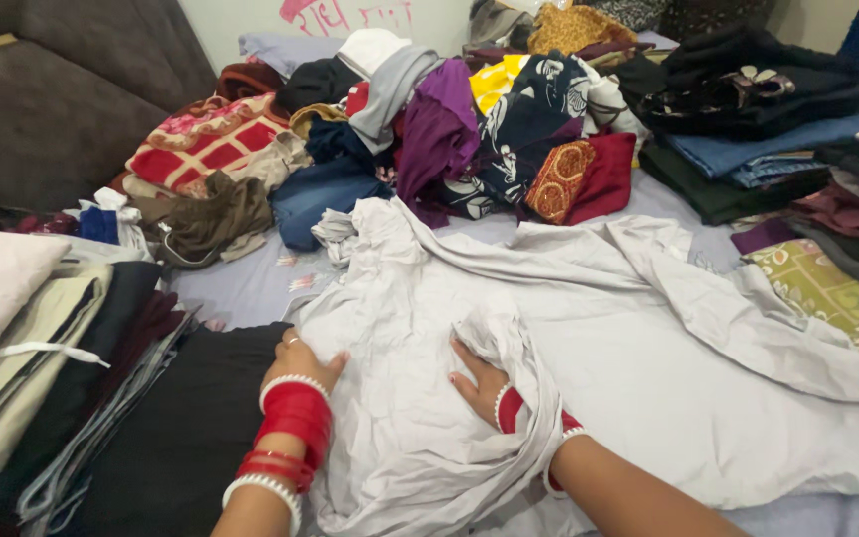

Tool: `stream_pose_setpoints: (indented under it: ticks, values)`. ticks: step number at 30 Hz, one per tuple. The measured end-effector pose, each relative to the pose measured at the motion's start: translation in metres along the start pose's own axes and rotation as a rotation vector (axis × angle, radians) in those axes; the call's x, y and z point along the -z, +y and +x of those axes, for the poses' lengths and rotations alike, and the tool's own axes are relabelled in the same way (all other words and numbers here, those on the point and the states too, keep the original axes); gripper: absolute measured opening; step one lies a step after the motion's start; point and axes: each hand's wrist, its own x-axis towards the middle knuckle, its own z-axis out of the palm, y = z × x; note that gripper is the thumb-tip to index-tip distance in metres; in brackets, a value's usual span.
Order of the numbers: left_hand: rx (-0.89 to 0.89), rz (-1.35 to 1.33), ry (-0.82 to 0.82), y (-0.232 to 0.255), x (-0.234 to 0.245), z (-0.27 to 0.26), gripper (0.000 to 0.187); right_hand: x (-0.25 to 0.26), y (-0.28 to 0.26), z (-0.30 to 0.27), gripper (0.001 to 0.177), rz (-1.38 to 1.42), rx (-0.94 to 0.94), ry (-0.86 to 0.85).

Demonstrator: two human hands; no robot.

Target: The person buttons a grey shirt and then smooths it out by hand on a bed.

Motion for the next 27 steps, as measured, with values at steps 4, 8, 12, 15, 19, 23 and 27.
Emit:
stream_pose_setpoints:
  ticks: [4, 8, 12, 15, 19, 23, 27]
  values:
    - [0.004, -0.243, 0.071, -0.006, 0.013, 0.016, 0.051, -0.005, 0.007, 0.001, 0.065, 0.040, -0.019, -0.016]
    - [-0.222, -0.234, 0.417, -0.032, 0.041, -0.002, 0.026, -0.010, 0.009, 0.003, 0.064, 0.092, 0.043, 0.035]
    - [-0.011, -0.121, 0.251, -0.068, 0.030, 0.010, 0.047, -0.001, 0.002, 0.000, 0.070, 0.026, 0.019, 0.006]
    - [0.235, -0.380, -0.103, -0.079, 0.017, 0.016, 0.067, 0.010, -0.008, -0.003, 0.071, -0.056, -0.029, -0.050]
    - [0.169, -0.507, -0.114, -0.078, -0.010, 0.018, 0.072, 0.019, -0.013, -0.007, 0.074, -0.037, 0.023, -0.051]
    - [0.200, -1.272, -0.618, -0.062, -0.021, 0.016, 0.042, 0.022, -0.013, -0.008, 0.079, -0.017, 0.056, -0.082]
    - [-0.184, -1.177, -0.309, -0.047, 0.016, 0.027, 0.045, 0.019, -0.012, -0.007, 0.080, -0.018, 0.075, -0.071]
